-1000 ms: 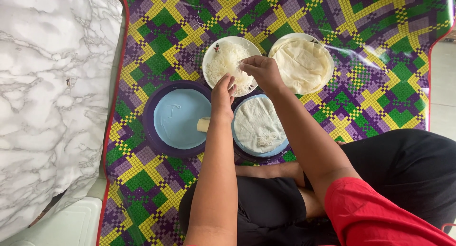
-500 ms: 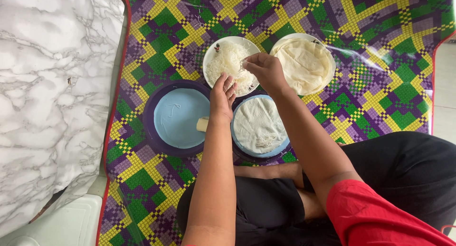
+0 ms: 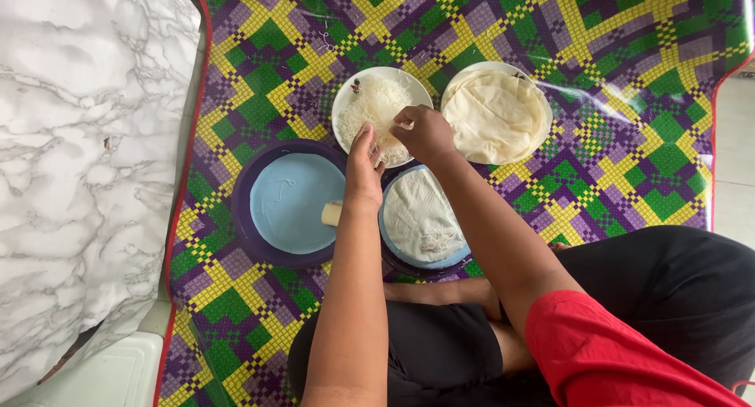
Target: The person sits on a mat and prepares food by hand. They take thin white sheets from a plate and place them on a blue plate, then add shredded white ingredients on top. The person folds the sheets over the filling to create small rolls and places them on a separate plate.
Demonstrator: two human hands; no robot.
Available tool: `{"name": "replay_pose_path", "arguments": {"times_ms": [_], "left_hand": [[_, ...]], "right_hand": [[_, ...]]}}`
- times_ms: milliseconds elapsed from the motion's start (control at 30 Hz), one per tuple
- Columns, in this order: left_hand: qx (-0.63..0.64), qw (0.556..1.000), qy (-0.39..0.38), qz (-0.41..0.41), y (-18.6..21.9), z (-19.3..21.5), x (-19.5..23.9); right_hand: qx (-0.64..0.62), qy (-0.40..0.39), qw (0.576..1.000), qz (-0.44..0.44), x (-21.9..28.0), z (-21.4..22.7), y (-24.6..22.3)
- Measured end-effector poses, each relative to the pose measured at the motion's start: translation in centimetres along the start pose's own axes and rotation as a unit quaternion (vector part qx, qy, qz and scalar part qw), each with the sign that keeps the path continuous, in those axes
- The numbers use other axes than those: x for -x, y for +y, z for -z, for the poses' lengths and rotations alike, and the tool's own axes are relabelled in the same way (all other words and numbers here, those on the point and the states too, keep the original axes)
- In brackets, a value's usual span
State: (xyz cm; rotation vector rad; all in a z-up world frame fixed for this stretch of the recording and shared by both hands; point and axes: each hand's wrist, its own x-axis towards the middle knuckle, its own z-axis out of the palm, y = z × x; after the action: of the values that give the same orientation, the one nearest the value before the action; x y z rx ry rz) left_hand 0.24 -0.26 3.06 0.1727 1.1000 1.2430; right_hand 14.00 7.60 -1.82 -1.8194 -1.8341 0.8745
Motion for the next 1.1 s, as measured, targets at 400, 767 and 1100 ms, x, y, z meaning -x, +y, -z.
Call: {"name": "replay_pose_path", "arguments": {"times_ms": [400,767,1100], "left_hand": [[-0.128,0.988,0.035,-0.073,-0.4,0.6,-1.1],[-0.087,0.991,0.023,-0.098,-0.3,0.6,-1.4],[-0.085,0.994,-0.011,0.066,4.0,-2.3,3.0]], "right_hand": [[-0.181,0.041,0.981,-0.05,-0.1,0.8,0.6],[-0.383,0.005,0.92,-0.083,0.4,3.4,-3.3],[-0.539,-0.049,0.839,-0.052,2.0,7.2,-7.7]]}}
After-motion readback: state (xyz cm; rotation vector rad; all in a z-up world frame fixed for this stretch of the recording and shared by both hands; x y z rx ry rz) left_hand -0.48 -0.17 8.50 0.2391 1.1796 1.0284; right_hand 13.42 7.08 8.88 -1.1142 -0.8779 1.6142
